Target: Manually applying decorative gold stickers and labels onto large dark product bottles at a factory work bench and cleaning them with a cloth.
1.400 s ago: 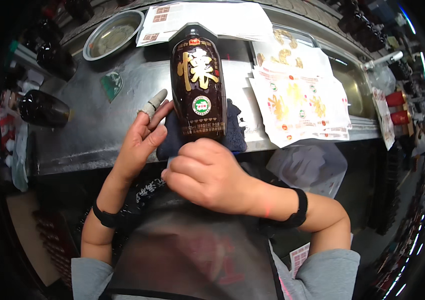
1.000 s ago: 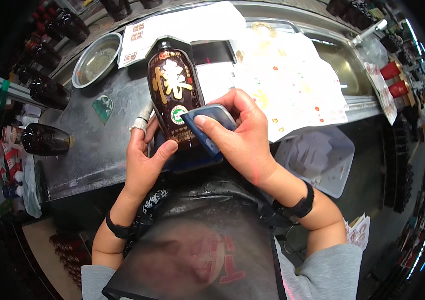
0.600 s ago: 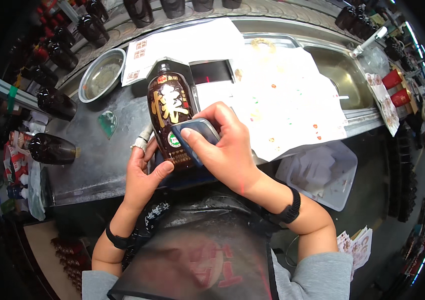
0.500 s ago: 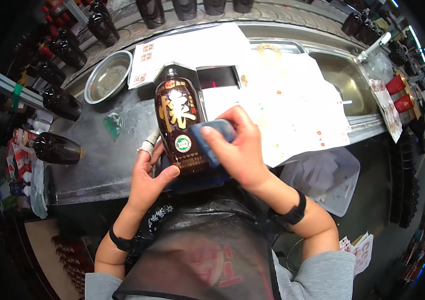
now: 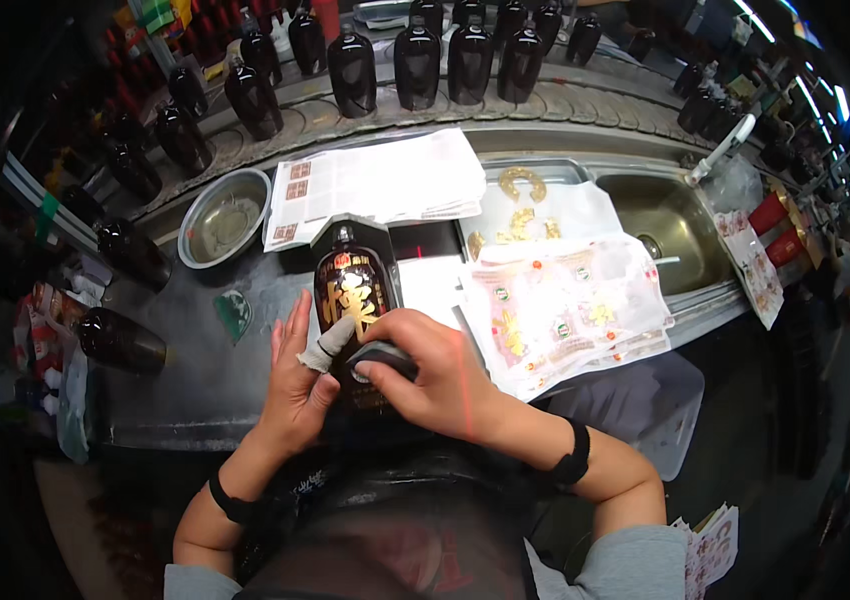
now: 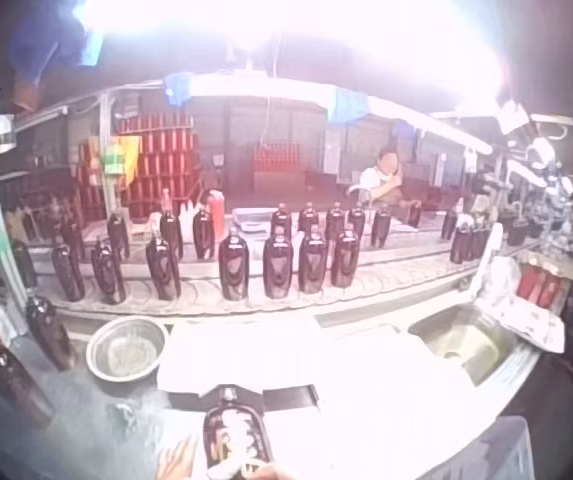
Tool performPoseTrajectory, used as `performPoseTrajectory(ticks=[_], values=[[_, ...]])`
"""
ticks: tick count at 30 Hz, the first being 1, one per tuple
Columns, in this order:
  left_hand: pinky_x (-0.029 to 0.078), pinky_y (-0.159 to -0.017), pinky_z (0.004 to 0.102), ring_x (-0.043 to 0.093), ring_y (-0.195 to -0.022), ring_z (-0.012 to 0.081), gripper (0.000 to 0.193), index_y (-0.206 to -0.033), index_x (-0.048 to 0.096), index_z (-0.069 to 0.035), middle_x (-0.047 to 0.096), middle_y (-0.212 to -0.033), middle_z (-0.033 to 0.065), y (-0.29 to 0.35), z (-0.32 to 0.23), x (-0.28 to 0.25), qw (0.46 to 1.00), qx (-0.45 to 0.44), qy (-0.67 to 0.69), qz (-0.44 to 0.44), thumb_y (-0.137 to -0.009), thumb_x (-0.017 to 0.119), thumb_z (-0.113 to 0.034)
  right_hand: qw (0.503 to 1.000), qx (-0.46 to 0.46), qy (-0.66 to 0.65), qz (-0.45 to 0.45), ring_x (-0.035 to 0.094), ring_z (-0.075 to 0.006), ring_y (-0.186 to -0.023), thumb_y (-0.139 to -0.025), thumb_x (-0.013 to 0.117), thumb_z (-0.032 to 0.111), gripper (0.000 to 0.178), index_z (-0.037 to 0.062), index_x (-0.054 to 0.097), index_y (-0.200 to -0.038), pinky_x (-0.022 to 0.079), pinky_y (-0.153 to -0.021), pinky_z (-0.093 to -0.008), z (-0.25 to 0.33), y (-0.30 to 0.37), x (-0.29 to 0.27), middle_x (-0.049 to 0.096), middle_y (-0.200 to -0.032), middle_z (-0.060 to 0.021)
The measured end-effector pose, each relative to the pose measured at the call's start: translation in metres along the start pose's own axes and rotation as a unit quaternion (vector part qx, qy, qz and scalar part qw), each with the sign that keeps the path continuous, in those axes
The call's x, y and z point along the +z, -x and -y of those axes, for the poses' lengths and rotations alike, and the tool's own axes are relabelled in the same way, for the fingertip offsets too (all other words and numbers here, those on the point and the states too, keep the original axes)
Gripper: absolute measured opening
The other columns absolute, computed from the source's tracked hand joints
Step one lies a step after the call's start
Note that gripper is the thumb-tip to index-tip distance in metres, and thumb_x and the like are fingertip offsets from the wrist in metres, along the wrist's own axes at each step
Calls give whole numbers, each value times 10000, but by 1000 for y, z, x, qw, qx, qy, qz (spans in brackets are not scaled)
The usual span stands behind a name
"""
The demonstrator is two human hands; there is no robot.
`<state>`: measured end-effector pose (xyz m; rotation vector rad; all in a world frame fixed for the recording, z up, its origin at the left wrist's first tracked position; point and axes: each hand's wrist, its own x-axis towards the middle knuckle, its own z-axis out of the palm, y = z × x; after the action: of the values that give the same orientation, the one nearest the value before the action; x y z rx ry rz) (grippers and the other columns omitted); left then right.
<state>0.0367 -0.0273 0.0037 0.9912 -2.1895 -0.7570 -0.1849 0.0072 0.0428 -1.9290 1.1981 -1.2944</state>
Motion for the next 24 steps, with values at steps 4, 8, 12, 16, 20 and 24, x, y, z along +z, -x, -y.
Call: performPoseTrajectory(ticks=[4,8,12,16,20,24], values=[[11,-1180,599,172,-1510,423,550,-1410,594,-242,187,-1641,227,-25,24,-1,1000,0,4,-14,-1019,391,-572,1000,-10,28,-5,661,-355,-871,-816,747,78,245,-1,622,-1012,526,-747,-389,-8,-22,0,652,-939,-165],[17,-1179,601,191,-1503,432,567,-1403,600,-213,208,-1632,236,-31,36,-4,1000,-13,1,-13,-1028,362,-567,998,-37,33,-26,675,-311,-828,-840,750,138,252,4,625,-1014,523,-720,-364,-33,-46,3,653,-903,-160],[10,-1182,593,192,-1505,432,564,-1392,606,-191,233,-1626,235,-32,28,-8,999,-13,31,-20,-1033,374,-558,995,44,-9,-88,653,-206,-789,-865,728,151,231,12,614,-1010,511,-704,-330,-60,-55,-6,662,-874,-118],[14,-1183,594,203,-1501,430,528,-1370,627,-200,247,-1620,236,-38,15,-11,999,-2,15,-41,-1033,401,-538,980,132,-59,-136,600,-87,-758,-875,746,135,242,19,603,-1032,503,-682,-272,-54,-46,-17,661,-860,-40],[28,-1188,586,230,-1490,430,481,-1329,661,-220,267,-1610,236,-52,6,-16,998,32,-57,-14,-1032,422,-514,979,141,-84,-120,594,-65,-781,-887,748,139,240,22,601,-1037,503,-697,-258,-34,-22,-16,661,-882,-26],[24,-1190,580,244,-1491,417,537,-1328,657,-177,286,-1604,238,-52,22,-10,999,26,-39,-14,-1035,387,-537,992,104,-71,-29,666,-153,-866,-884,750,143,238,4,624,-1031,521,-740,-296,-15,-16,-5,683,-928,-95]])
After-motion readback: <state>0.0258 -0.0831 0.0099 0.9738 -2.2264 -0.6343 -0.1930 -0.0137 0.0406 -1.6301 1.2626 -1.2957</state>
